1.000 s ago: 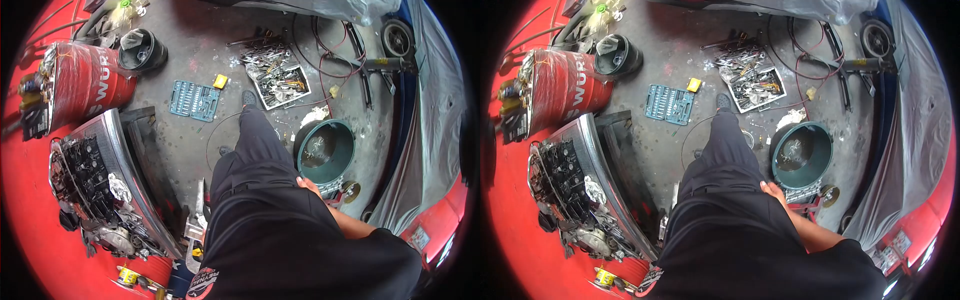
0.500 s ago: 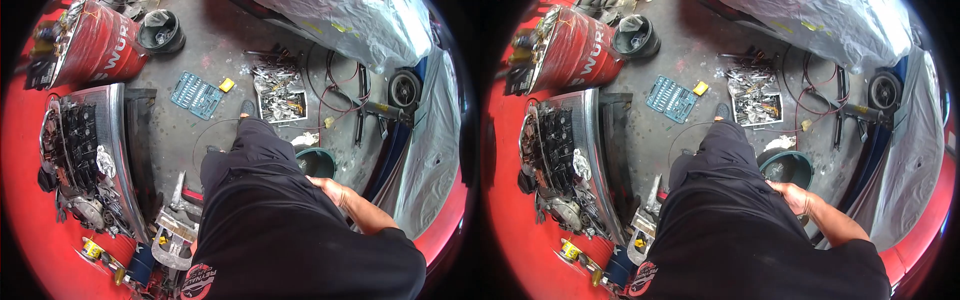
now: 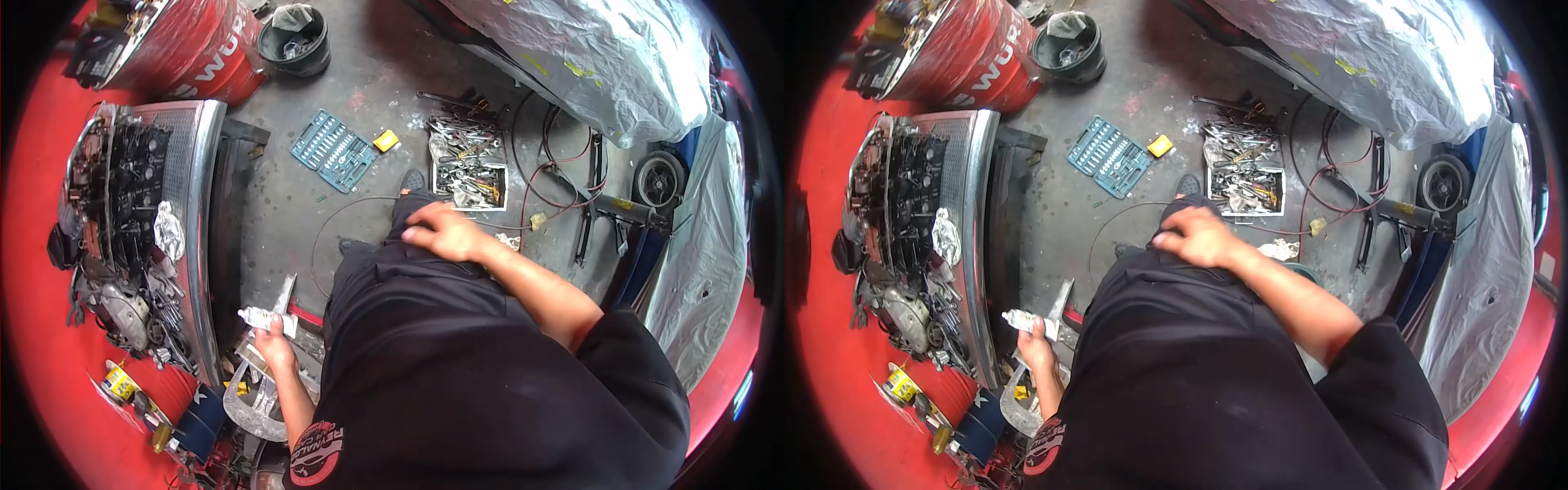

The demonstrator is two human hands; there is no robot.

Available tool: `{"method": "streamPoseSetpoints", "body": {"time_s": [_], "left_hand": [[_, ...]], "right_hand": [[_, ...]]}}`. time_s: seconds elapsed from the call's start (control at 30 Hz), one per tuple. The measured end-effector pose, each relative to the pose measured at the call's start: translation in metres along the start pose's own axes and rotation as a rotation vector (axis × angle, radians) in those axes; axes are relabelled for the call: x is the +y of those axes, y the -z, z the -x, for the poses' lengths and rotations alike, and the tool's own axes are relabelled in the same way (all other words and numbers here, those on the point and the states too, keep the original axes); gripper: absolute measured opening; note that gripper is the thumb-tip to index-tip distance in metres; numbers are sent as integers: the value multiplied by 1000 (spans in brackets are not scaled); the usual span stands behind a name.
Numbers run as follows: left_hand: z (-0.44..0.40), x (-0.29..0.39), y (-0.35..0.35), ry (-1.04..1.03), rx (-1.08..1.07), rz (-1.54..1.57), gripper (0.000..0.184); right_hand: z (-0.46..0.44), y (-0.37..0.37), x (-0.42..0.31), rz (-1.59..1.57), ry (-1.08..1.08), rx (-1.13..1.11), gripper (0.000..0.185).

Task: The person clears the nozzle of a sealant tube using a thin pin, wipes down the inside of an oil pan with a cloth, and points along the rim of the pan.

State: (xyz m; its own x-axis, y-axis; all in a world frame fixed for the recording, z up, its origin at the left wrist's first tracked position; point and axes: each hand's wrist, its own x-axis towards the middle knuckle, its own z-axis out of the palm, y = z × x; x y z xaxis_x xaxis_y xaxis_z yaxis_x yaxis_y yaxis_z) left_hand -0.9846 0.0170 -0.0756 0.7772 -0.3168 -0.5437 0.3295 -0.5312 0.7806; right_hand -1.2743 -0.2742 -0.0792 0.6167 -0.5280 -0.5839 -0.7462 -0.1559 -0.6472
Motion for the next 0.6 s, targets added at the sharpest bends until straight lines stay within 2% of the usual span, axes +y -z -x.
{"method": "streamPoseSetpoints", "body": {"time_s": [0.03, 0.1, 0.13, 0.23, 0.27, 0.3, 0.37, 0.4, 0.43, 0.47, 0.57, 0.6], "left_hand": [[-2, -4, 1, -78, -7, -12, 19], [3, -3, 1, -94, -49, 62, 14], [4, -10, 6, -138, -48, 56, 14], [16, -15, 15, -244, -16, -48, 13], [15, -24, 18, -367, 1, -79, 10], [18, -19, 19, -291, -9, -55, 8], [20, -19, 29, -265, -54, -188, 9], [21, -14, 29, -268, -29, -173, 9], [22, -7, 24, -227, -136, -55, 10], [22, 0, 17, -185, -254, 62, 11], [31, 15, -2, -196, -352, 234, 12], [30, 12, -4, -329, -347, 171, 14]], "right_hand": [[-3, -20, -17, 41, 67, -130, 58], [2, -55, -48, 74, 103, -454, 65], [4, -68, -55, 15, 53, -510, 65], [12, -80, -74, -126, -43, -413, 63], [12, -89, -79, -162, -51, -344, 57], [13, -97, -88, -144, -35, -371, 57], [11, -113, -115, -30, 236, -235, 56], [8, -124, -126, -108, 328, -223, 57], [1, -137, -134, -161, 437, -230, 59], [0, -144, -145, -239, 487, -234, 58], [-3, -142, -174, -397, 525, -376, 51], [-8, -139, -179, -326, 503, -389, 44]]}}
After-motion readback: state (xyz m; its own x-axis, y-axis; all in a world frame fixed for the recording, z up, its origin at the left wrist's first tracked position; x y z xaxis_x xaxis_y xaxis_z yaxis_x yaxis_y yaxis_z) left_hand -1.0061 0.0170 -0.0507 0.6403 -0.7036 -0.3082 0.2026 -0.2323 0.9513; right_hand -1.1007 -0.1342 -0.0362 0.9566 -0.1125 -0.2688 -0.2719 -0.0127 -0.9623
